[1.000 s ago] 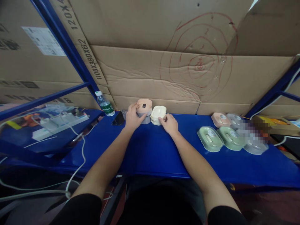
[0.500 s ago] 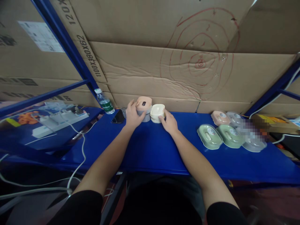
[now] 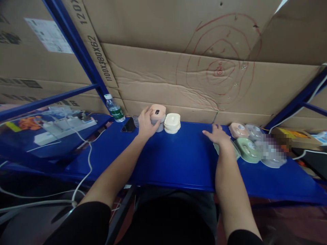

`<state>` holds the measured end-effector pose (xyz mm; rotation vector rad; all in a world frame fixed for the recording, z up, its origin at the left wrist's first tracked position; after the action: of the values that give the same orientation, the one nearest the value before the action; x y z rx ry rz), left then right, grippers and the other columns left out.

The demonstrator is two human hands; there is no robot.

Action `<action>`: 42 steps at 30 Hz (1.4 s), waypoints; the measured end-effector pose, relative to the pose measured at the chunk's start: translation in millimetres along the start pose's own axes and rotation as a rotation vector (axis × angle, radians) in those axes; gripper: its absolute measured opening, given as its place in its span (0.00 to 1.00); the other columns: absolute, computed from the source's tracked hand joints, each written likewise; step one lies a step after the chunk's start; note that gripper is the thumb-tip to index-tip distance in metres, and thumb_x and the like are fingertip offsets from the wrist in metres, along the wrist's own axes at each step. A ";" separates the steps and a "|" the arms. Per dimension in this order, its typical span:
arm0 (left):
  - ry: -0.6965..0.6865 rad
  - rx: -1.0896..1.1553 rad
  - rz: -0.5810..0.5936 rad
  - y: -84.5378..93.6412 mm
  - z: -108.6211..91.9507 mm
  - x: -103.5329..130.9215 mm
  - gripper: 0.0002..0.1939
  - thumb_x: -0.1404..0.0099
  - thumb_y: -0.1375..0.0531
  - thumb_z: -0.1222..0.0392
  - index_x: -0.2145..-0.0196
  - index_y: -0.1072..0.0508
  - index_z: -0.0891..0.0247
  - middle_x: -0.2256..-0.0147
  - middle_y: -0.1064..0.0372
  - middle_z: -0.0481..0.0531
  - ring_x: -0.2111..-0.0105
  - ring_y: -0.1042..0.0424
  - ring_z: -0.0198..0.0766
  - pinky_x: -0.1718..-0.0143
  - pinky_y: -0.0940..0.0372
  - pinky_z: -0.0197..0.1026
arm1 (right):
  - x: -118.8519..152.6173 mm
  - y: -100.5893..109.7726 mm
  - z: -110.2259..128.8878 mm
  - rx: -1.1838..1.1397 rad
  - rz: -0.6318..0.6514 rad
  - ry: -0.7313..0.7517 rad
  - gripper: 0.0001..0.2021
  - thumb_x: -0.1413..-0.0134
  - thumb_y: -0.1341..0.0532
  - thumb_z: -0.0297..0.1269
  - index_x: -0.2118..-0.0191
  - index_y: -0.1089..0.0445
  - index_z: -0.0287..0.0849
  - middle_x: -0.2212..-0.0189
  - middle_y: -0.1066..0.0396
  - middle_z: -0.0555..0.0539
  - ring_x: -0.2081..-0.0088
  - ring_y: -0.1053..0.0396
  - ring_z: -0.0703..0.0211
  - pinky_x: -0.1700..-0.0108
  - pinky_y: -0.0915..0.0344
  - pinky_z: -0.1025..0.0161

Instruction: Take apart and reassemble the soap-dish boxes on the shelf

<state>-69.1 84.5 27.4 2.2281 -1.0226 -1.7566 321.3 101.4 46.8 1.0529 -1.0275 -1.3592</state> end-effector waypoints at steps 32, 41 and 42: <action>-0.596 0.201 0.379 -8.7 -93.2 31.6 0.28 0.29 0.42 0.39 0.44 0.25 0.64 0.42 0.28 0.63 0.39 0.34 0.56 0.38 0.41 0.60 | 15.5 -35.4 71.9 -0.447 0.296 0.634 0.50 0.63 0.22 0.54 0.33 0.35 0.45 0.36 0.32 0.38 0.37 0.33 0.36 0.33 0.38 0.40; -0.634 0.334 0.409 -0.7 -94.4 27.9 0.30 0.26 0.44 0.41 0.35 0.33 0.61 0.37 0.32 0.64 0.37 0.32 0.52 0.40 0.34 0.58 | 8.0 -20.6 68.1 -0.855 -0.101 0.529 0.36 0.53 0.33 0.68 0.47 0.27 0.44 0.55 0.21 0.42 0.53 0.23 0.45 0.47 0.28 0.48; -0.653 0.325 0.403 1.1 -97.5 28.4 0.27 0.25 0.44 0.44 0.35 0.33 0.59 0.35 0.35 0.65 0.36 0.33 0.52 0.40 0.33 0.58 | 7.2 -19.6 67.4 -0.866 -0.139 0.492 0.36 0.52 0.37 0.72 0.51 0.26 0.44 0.59 0.21 0.43 0.57 0.23 0.46 0.51 0.27 0.50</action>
<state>20.9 38.1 35.6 1.4093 -1.8378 -2.2746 251.1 96.3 43.3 0.7251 0.0336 -1.3521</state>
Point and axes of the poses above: each hand's wrist, its own x-axis away from the middle knuckle, its own y-axis out of the back of the hand, z = x × y, the point moved 3 cm from there along -x, towards the middle knuckle
